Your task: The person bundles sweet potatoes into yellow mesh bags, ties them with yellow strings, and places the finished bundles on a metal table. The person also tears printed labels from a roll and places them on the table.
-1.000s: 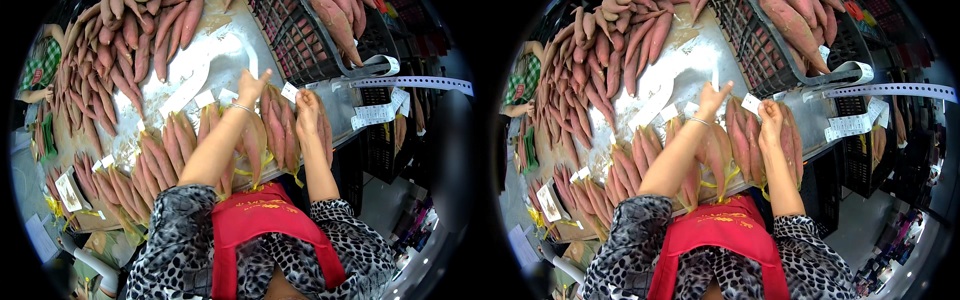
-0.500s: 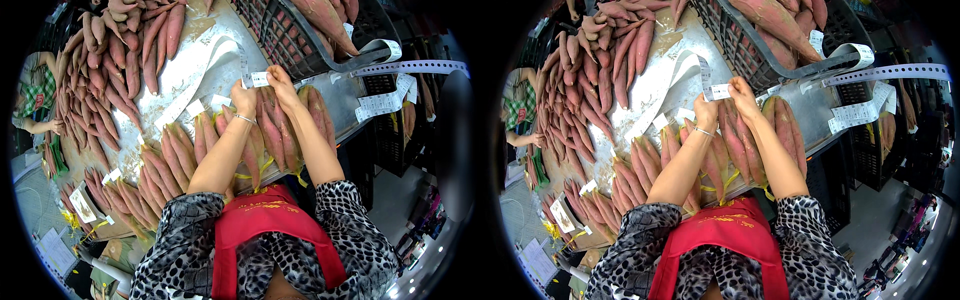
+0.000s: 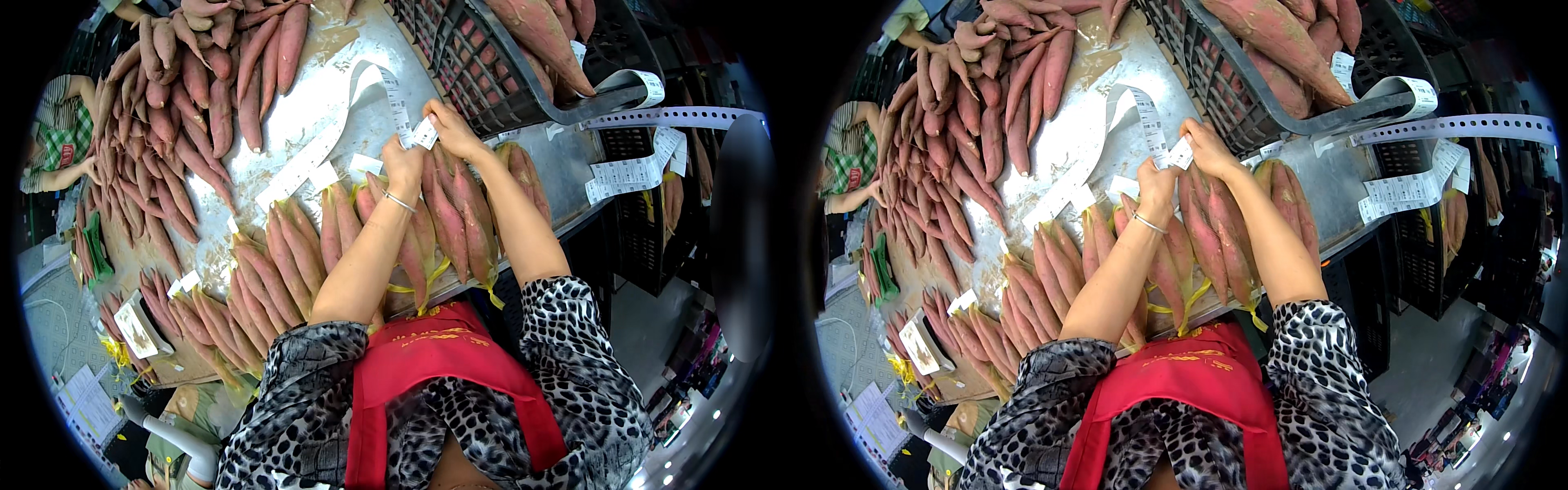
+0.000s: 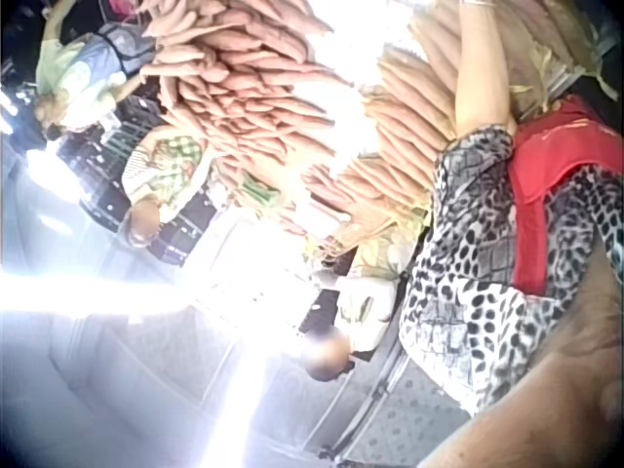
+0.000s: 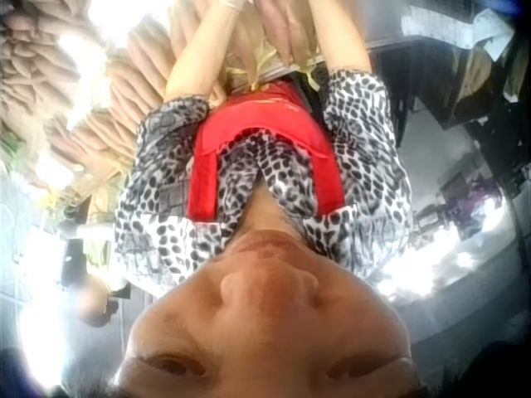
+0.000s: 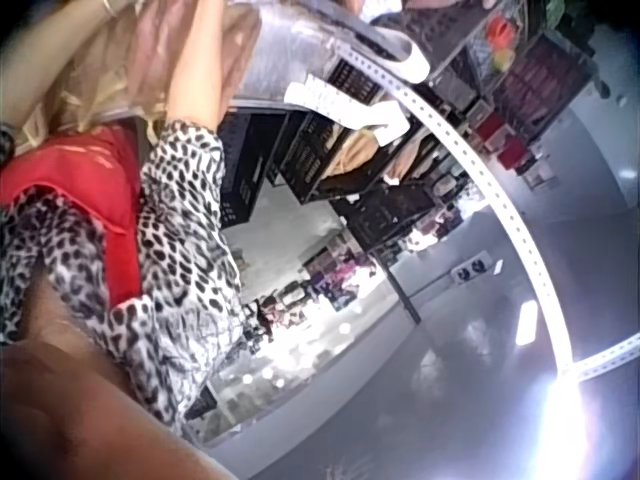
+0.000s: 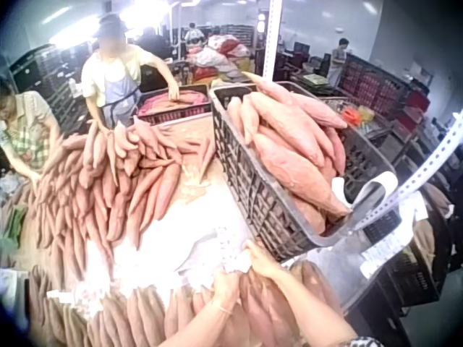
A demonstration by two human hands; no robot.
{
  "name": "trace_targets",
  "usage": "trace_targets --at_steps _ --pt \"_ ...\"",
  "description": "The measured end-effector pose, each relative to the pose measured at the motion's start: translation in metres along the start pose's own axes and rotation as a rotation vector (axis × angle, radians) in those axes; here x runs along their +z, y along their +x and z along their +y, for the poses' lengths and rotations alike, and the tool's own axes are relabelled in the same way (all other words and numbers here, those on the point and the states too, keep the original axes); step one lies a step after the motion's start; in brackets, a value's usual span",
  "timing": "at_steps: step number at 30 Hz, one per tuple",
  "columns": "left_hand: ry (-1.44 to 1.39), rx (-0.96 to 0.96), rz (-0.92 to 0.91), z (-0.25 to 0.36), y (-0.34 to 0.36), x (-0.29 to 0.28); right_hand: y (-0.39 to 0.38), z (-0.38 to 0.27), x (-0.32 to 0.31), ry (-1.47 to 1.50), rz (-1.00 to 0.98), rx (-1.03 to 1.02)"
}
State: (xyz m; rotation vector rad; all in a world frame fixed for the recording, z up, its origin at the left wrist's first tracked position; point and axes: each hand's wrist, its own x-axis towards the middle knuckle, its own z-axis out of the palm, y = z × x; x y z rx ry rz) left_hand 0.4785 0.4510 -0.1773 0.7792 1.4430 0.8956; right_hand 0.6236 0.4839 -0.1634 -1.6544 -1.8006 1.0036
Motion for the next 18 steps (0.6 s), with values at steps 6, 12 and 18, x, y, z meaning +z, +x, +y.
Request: trace_targets --at_steps 6,12,18 --pt "-0.046 0.028 0.040 -0.014 0.007 0.001 -0.003 -0.009 0.005 -0.064 0.052 0.021" --pt "-0.069 -0.006 0.014 -0.009 0.004 0.001 -0.004 -0.001 0.014 -0.157 0.073 -0.066" --pt "-0.209 -0.040 0.041 -0.010 0.008 0.001 -0.006 -0.006 0.014 -0.196 0.064 -0.075"
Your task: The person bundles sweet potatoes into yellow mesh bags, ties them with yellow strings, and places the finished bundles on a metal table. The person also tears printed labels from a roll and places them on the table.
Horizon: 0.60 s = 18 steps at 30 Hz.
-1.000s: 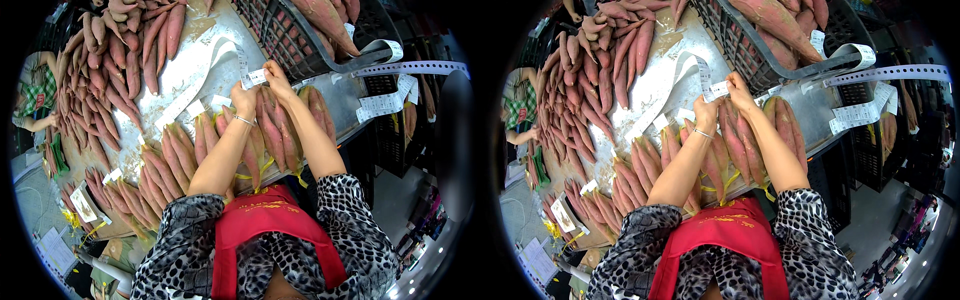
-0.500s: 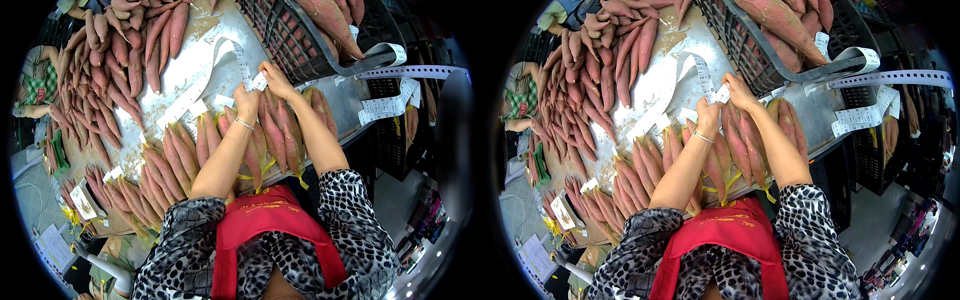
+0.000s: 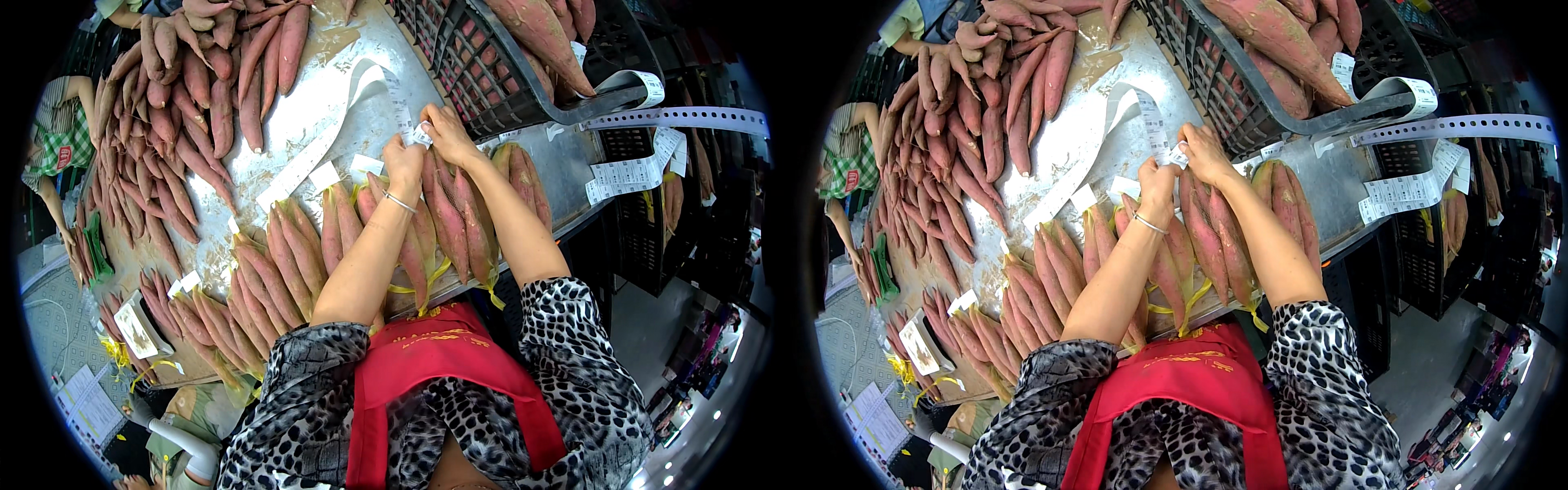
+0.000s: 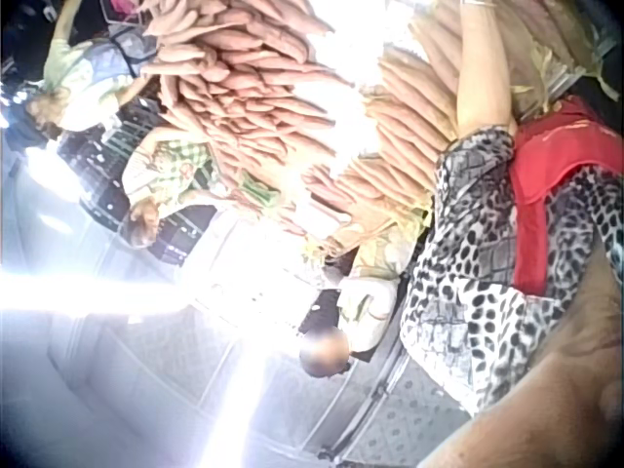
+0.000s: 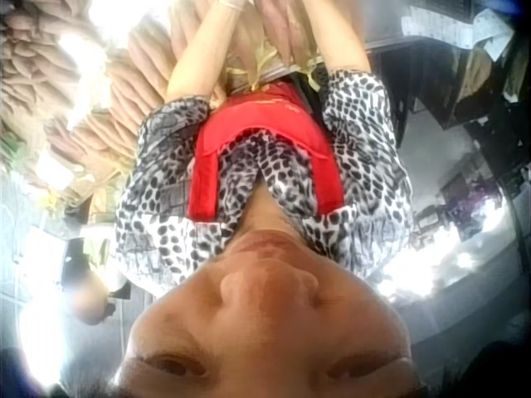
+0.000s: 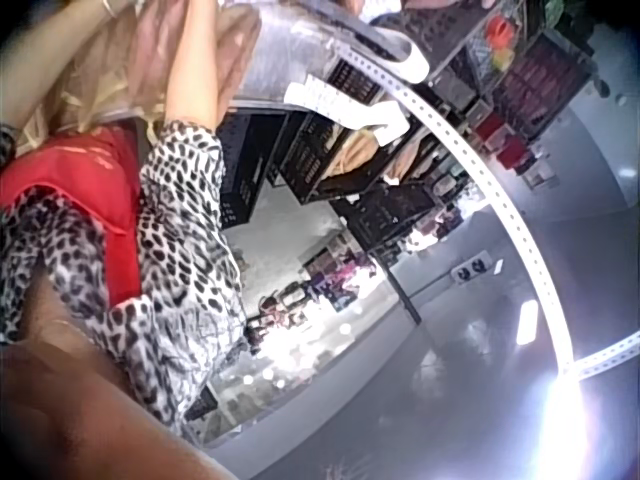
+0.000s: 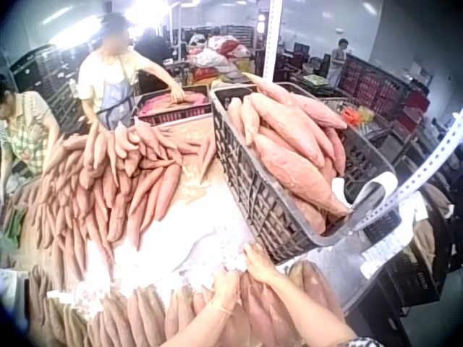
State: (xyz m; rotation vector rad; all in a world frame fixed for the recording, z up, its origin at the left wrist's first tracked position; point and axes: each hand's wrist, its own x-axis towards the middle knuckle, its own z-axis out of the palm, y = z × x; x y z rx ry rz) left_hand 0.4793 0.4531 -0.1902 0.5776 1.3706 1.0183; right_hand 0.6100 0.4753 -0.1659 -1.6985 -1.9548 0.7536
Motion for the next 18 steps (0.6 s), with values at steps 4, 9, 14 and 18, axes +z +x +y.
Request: trace_targets --at_steps 4,9,14,18 --pt "-0.121 -0.129 -0.031 0.014 0.000 0.000 -0.001 0.000 -0.001 0.015 0.015 -0.008" --pt "0.052 0.039 -0.002 0.016 -0.010 0.008 0.001 0.003 0.000 0.021 -0.006 0.016" --pt "0.137 -0.002 0.004 0.005 0.002 0.002 -0.004 -0.007 -0.001 -0.013 0.133 0.001" --pt "0.115 -0.047 -0.063 0.012 0.004 -0.007 -0.004 -0.018 -0.002 -0.025 0.310 -0.037"
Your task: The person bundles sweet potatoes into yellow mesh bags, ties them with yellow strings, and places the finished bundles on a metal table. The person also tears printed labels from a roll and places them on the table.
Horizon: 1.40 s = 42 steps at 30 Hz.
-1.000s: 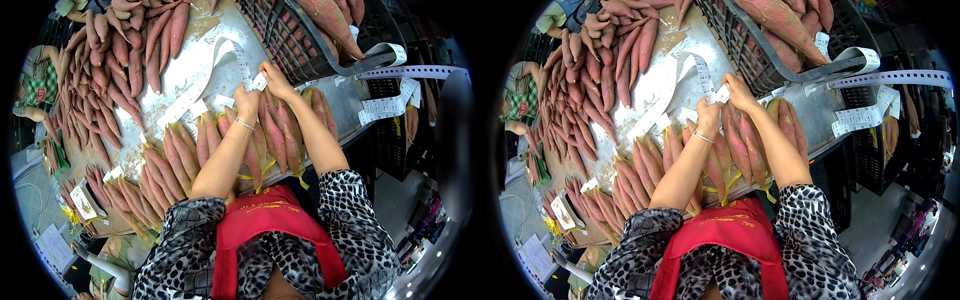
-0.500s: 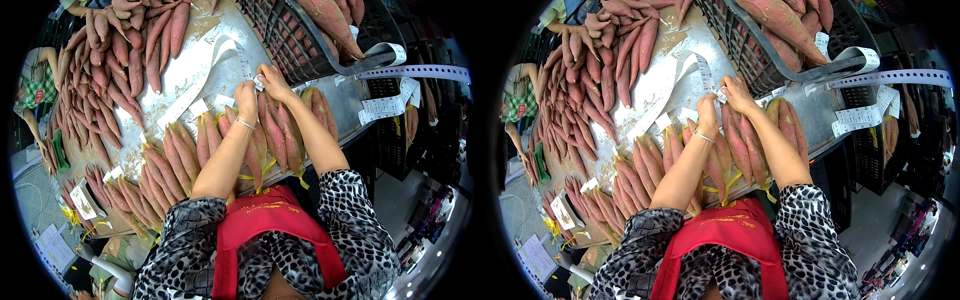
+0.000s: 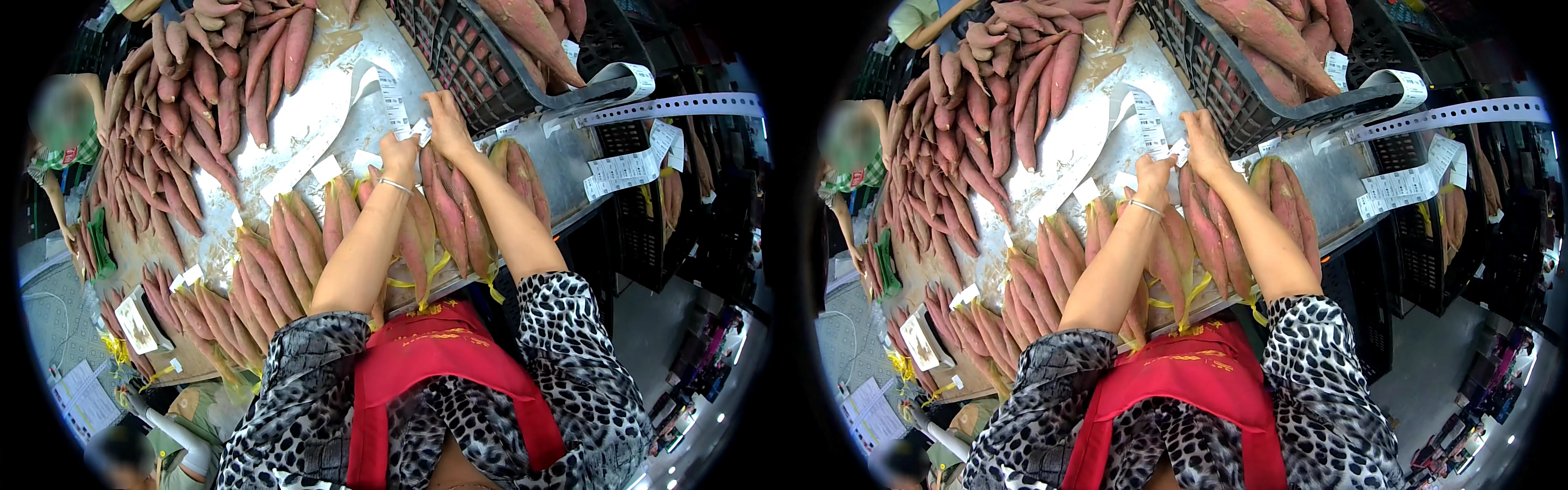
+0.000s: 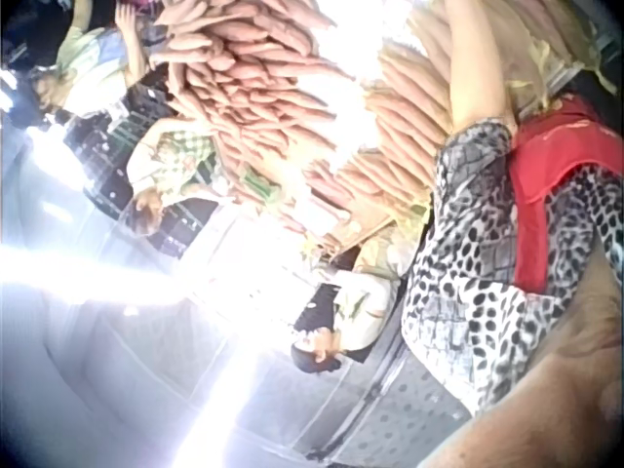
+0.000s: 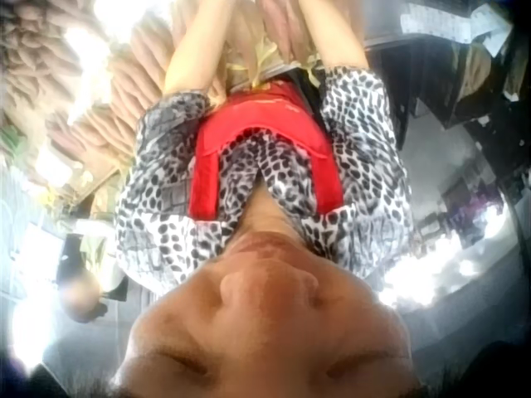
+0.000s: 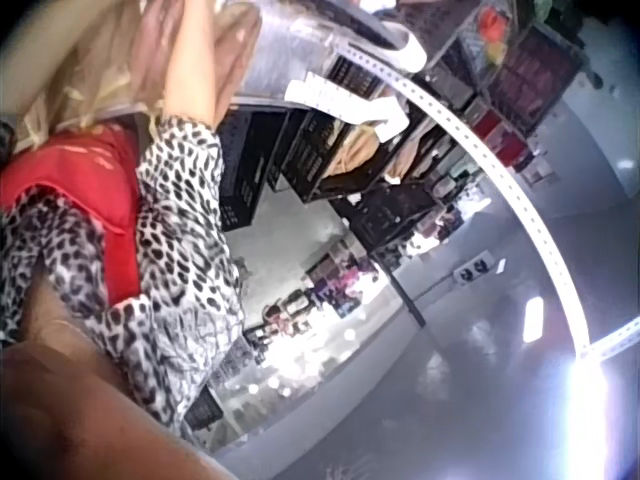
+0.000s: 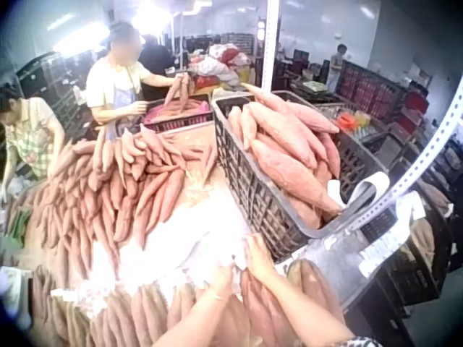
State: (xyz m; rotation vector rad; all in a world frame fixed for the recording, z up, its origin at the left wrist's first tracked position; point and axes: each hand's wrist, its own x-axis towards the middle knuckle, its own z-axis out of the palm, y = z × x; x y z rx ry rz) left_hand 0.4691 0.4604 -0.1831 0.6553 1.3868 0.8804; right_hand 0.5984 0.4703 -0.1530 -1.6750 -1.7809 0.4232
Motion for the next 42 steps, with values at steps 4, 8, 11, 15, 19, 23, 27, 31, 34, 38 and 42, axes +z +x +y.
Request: trace_targets --at_steps 4,8,11,15,19,23,27,31,34,38,42 --pt "-0.383 -0.018 -0.262 0.064 -0.039 -0.035 0.000 -0.037 -0.022 0.531 0.008 0.167" --pt "-0.549 -0.019 -0.534 0.110 -0.089 -0.066 -0.016 -0.117 -0.064 0.978 -0.226 0.199" --pt "-0.537 0.020 -0.522 0.120 -0.108 -0.084 -0.022 -0.153 -0.075 0.860 -0.283 0.089" --pt "-0.432 0.089 -0.302 0.126 -0.113 -0.115 -0.032 -0.177 -0.083 0.429 -0.217 -0.071" --pt "-0.370 0.137 -0.166 0.123 -0.124 -0.123 -0.038 -0.191 -0.080 0.321 -0.166 -0.151" --pt "-0.361 0.208 -0.155 0.125 -0.131 -0.123 -0.037 -0.184 -0.069 0.328 -0.095 -0.191" --pt "-0.278 0.262 -0.183 0.123 -0.132 -0.128 -0.030 -0.188 -0.073 0.188 -0.039 -0.311" --pt "-0.102 0.316 -0.219 0.128 -0.135 -0.128 -0.026 -0.195 -0.075 0.251 -0.200 -0.120" --pt "-0.135 0.324 -0.226 0.129 -0.134 -0.129 -0.022 -0.192 -0.074 0.211 -0.270 -0.121" --pt "-0.242 0.315 -0.202 0.126 -0.129 -0.129 -0.022 -0.196 -0.073 0.206 -0.203 -0.184" --pt "-0.348 0.232 -0.179 0.123 -0.128 -0.129 -0.023 -0.198 -0.071 0.234 -0.119 -0.193"
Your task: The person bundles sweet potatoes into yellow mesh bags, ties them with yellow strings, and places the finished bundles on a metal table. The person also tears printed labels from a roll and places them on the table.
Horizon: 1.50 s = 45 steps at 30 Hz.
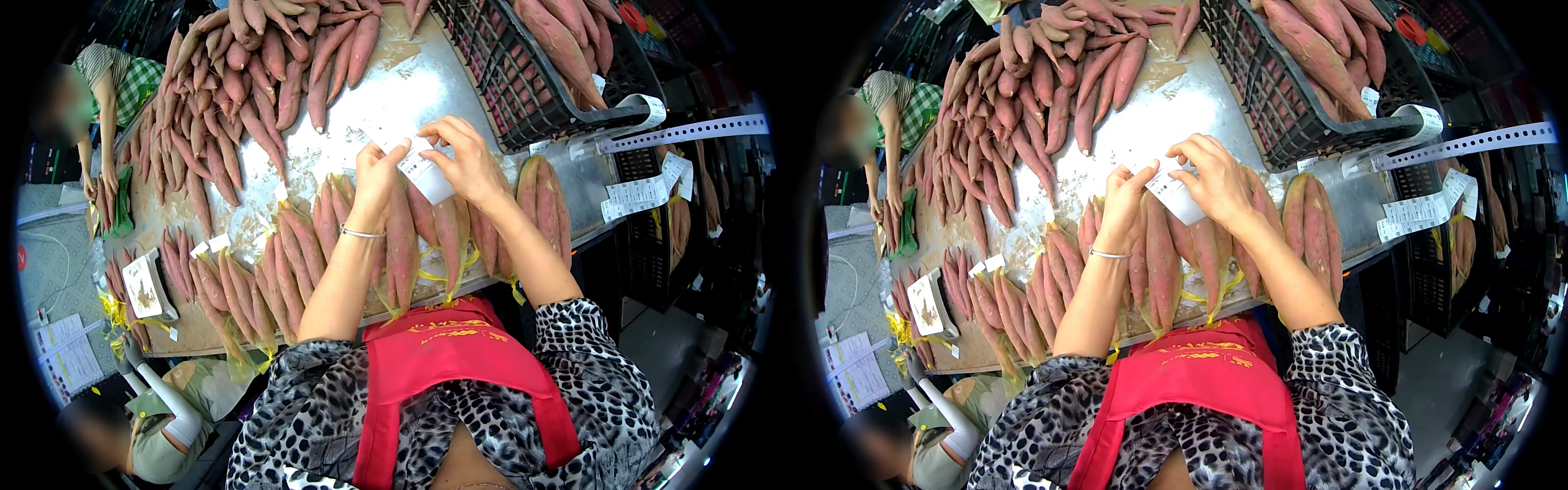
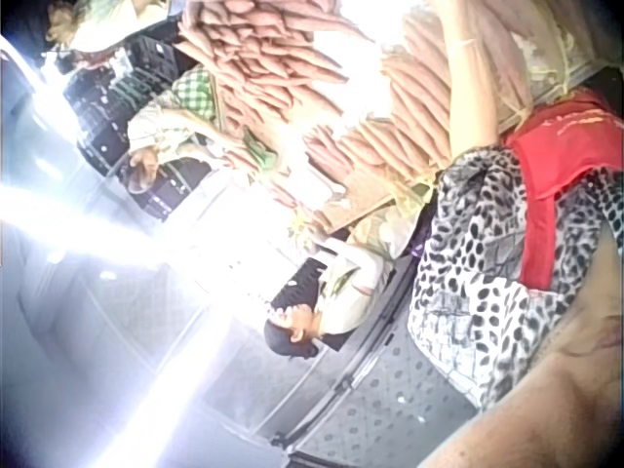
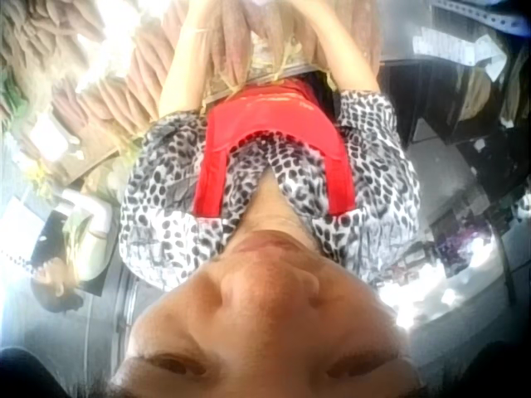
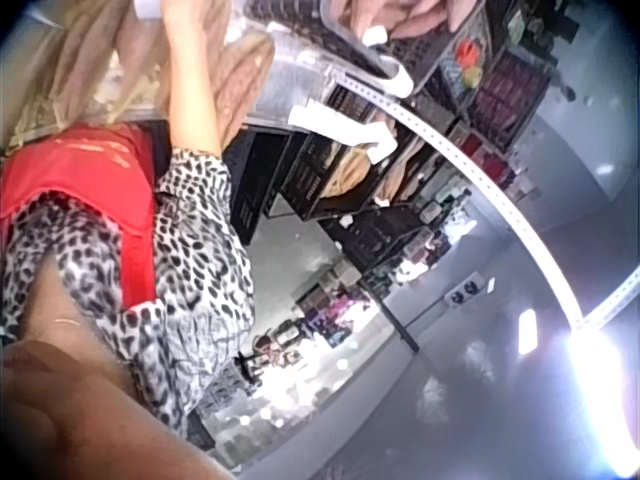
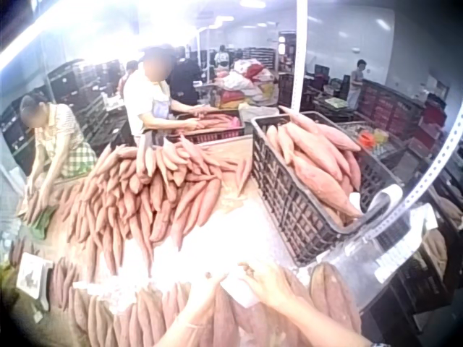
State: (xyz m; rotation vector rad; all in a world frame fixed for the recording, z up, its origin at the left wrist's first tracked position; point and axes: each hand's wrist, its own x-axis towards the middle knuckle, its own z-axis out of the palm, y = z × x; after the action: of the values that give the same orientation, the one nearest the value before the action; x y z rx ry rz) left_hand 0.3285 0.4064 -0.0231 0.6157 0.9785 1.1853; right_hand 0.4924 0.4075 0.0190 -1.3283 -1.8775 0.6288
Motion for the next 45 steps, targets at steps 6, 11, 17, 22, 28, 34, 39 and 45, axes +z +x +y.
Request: trace_targets --at_steps 6,11,17,22,28,34,39,45 --pt "-0.077 -0.101 0.084 -0.007 0.001 -0.004 -0.002 0.010 0.007 0.022 0.008 -0.027" --pt "-0.038 -0.050 0.066 -0.006 0.001 0.000 -0.003 0.014 0.010 0.032 -0.010 0.006" --pt "-0.290 -0.164 0.148 -0.011 0.018 -0.012 -0.001 0.012 0.007 -0.015 0.071 -0.204" --pt "-0.089 0.034 0.133 -0.011 0.014 -0.005 0.001 0.017 0.007 0.117 0.048 -0.011" --pt "-0.099 -0.035 0.078 -0.009 0.008 0.003 0.000 0.026 0.017 0.149 0.010 0.033" --pt "-0.152 -0.166 0.139 -0.004 0.006 0.008 -0.004 0.035 0.018 0.124 0.057 -0.092" --pt "-0.160 -0.237 0.175 -0.007 0.010 0.004 -0.004 0.032 0.015 -0.025 0.073 -0.234" --pt "-0.168 0.164 0.332 0.004 0.025 0.000 -0.004 0.039 0.015 0.387 0.295 -0.026"
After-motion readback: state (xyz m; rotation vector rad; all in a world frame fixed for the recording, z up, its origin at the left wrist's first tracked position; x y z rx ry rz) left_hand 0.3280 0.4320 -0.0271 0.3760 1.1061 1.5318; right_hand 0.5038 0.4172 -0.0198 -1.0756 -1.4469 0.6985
